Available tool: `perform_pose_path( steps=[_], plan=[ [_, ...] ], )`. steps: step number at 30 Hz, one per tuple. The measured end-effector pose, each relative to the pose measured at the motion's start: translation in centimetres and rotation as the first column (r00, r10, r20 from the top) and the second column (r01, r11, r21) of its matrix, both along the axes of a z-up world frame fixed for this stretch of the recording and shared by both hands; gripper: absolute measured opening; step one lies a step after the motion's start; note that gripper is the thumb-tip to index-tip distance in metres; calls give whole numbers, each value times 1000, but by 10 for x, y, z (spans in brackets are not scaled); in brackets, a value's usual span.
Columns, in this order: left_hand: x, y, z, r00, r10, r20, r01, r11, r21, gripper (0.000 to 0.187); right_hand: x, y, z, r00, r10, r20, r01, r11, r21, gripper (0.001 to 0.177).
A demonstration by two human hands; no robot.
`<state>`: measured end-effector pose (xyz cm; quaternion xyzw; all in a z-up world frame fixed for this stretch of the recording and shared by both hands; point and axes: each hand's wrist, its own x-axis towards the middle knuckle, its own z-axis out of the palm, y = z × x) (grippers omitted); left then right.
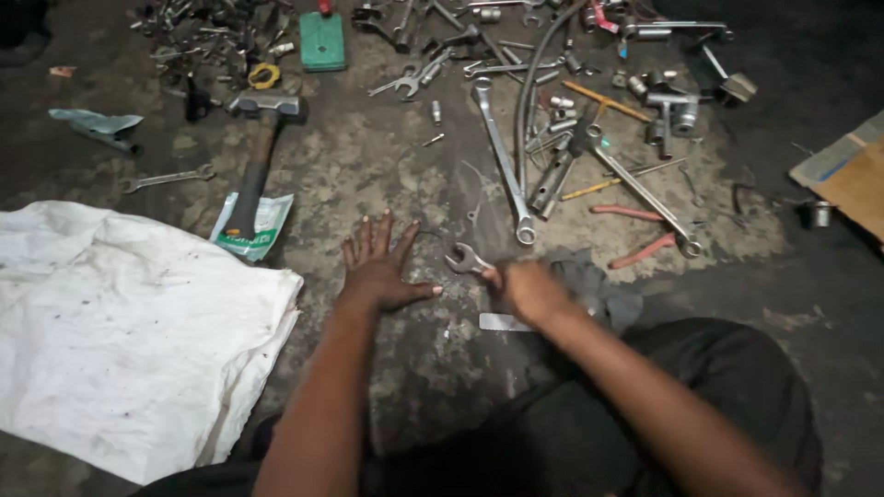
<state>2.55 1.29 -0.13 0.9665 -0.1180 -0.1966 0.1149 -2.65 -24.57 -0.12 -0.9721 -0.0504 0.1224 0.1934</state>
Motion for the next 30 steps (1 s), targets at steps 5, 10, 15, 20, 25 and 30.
perform_pose_path(
  steps=[5, 10, 15, 20, 25, 30],
  plan=[
    [-2, 1, 1, 1000, -8, 25, 7, 1000, 7, 126, 19, -3, 33, 980, -67, 190, 54, 996, 74, 36],
    [-2, 3, -1, 999, -8, 44, 10, 999, -42, 125, -9, 4, 11, 965, -210, 157, 159, 945, 286, 42],
    [-1, -4, 3, 1000, 1, 14, -1, 1000, 1, 126, 2, 9, 22, 997, -58, 59, 57, 998, 22, 45],
    [-4, 2, -13, 998, -3, 58, 5, 999, -33, 126, 4, 6, 39, 897, -404, 182, 239, 786, 570, 49],
    [-1, 0, -2, 999, -5, 54, 5, 1000, -5, 124, -13, 23, 28, 996, -66, 59, 72, 992, -106, 44],
    [-5, 2, -11, 996, -4, 89, 9, 998, -58, 125, 0, 10, 33, 932, -311, 189, 235, 910, 341, 44]
  ],
)
